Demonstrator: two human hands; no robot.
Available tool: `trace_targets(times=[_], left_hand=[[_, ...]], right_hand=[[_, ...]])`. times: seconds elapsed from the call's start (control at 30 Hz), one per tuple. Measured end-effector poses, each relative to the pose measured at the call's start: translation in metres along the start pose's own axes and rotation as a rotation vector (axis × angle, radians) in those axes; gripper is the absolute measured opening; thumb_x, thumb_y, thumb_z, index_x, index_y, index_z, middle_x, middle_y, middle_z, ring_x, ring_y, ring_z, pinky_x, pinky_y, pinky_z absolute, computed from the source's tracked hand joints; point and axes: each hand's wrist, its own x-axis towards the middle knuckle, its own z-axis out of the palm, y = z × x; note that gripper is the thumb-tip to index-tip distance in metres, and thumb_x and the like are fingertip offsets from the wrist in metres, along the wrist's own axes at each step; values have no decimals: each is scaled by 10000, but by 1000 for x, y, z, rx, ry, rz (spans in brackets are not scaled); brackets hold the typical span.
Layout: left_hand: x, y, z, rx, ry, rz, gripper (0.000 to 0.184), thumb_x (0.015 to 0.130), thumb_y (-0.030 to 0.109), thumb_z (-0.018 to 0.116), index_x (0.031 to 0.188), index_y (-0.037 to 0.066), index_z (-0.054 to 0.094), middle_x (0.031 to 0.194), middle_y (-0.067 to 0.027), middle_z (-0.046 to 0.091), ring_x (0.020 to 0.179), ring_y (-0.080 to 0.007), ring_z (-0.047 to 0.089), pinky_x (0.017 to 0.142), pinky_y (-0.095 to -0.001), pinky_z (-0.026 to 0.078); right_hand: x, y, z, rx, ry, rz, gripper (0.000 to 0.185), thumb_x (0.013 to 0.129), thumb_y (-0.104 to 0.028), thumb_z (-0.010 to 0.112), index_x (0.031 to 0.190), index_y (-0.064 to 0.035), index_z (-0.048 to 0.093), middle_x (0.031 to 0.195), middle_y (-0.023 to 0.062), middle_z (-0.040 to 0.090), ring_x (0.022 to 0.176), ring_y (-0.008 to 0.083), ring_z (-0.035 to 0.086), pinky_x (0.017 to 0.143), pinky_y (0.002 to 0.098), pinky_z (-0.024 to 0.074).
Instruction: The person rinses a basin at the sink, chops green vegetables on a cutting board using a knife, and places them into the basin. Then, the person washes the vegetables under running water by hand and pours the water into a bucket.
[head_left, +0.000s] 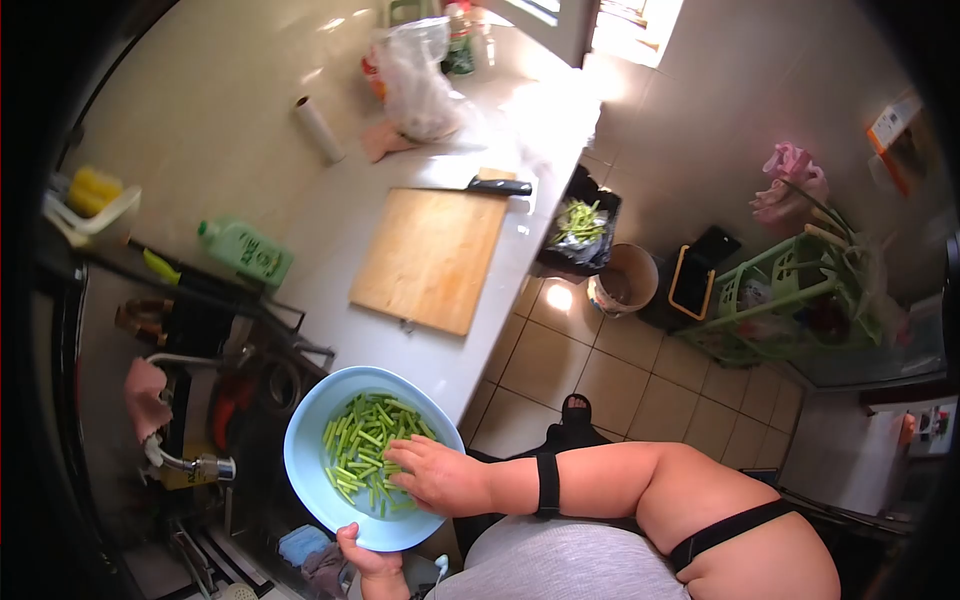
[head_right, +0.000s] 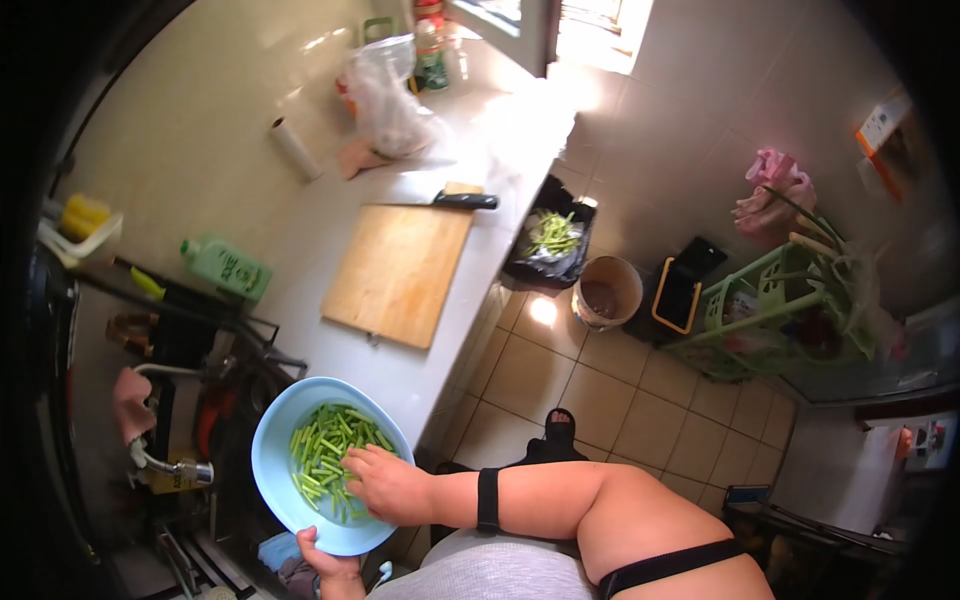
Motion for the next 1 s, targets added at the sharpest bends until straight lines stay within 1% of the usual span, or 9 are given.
trace_targets(times=[0.13, 0.23, 0.37, 0.57, 0.63, 0.83, 0.87, 0.93, 1.0], left_hand=[[-14, -48, 70, 26, -13, -5, 740, 652, 339, 451, 1305, 15, 324, 1261, -169, 435, 1143, -340, 435, 971, -443, 348], [-17, -82, 123, 38, -60, -26, 738, 655, 335, 458, 1306, 13, 322, 1269, -167, 430, 1150, -338, 431, 979, -441, 344], [-10, -122, 184, 56, -191, -48, 717, 662, 306, 463, 1300, 7, 330, 1272, -156, 435, 1156, -327, 432, 999, -423, 332], [2, -156, 252, 102, -387, -175, 629, 680, 284, 481, 1238, 5, 406, 1185, -137, 508, 1084, -305, 491, 968, -406, 371], [8, -165, 275, 132, -435, -197, 624, 680, 283, 482, 1233, 4, 408, 1180, -138, 510, 1079, -305, 493, 962, -409, 376], [23, -185, 314, 239, -508, -270, 663, 677, 296, 481, 1259, -3, 369, 1201, -162, 486, 1086, -328, 485, 949, -428, 386], [23, -188, 321, 241, -489, -265, 679, 658, 270, 485, 1268, 6, 345, 1207, -160, 465, 1095, -332, 471, 962, -435, 374], [31, -194, 327, 279, -488, -280, 696, 645, 271, 492, 1270, 5, 344, 1200, -164, 466, 1094, -340, 469, 944, -445, 390], [39, -203, 332, 310, -491, -305, 711, 633, 274, 497, 1271, 2, 341, 1199, -171, 464, 1090, -343, 470, 934, -447, 398]], right_hand=[[-57, 18, -75, 58, 61, -33, 334, 683, -92, 625, 996, 11, 570, 1153, 204, 468, 1144, 344, 426, 955, 410, 369], [-102, 35, -143, 112, 284, -115, 301, 664, -53, 613, 956, 1, 563, 1104, 199, 502, 997, 330, 521, 854, 389, 446], [-174, 46, -223, -40, 549, 38, 292, 674, -5, 586, 964, -29, 560, 1033, 153, 553, 920, 306, 563, 783, 366, 484], [-308, 77, -261, -225, 833, 472, 237, 723, -1, 553, 954, -45, 582, 971, 127, 575, 865, 286, 586, 771, 349, 487], [-355, 87, -251, 89, 915, 832, 205, 753, -55, 558, 954, -39, 593, 961, 129, 577, 862, 260, 596, 766, 339, 486], [-479, 174, -184, 205, 724, 1590, 295, 781, -225, 585, 1006, -35, 595, 985, 133, 591, 927, 266, 588, 809, 352, 472], [-481, 185, -180, 209, 743, 1593, 295, 781, -225, 585, 1006, -35, 595, 985, 133, 591, 927, 266, 588, 809, 352, 472], [-486, 206, -168, 102, 513, 1791, 281, 778, -224, 589, 989, -40, 606, 1033, 146, 569, 932, 278, 571, 802, 368, 473], [-495, 241, -145, 52, 436, 1813, 291, 776, -236, 588, 991, -41, 607, 1045, 158, 563, 952, 290, 562, 817, 376, 470]])
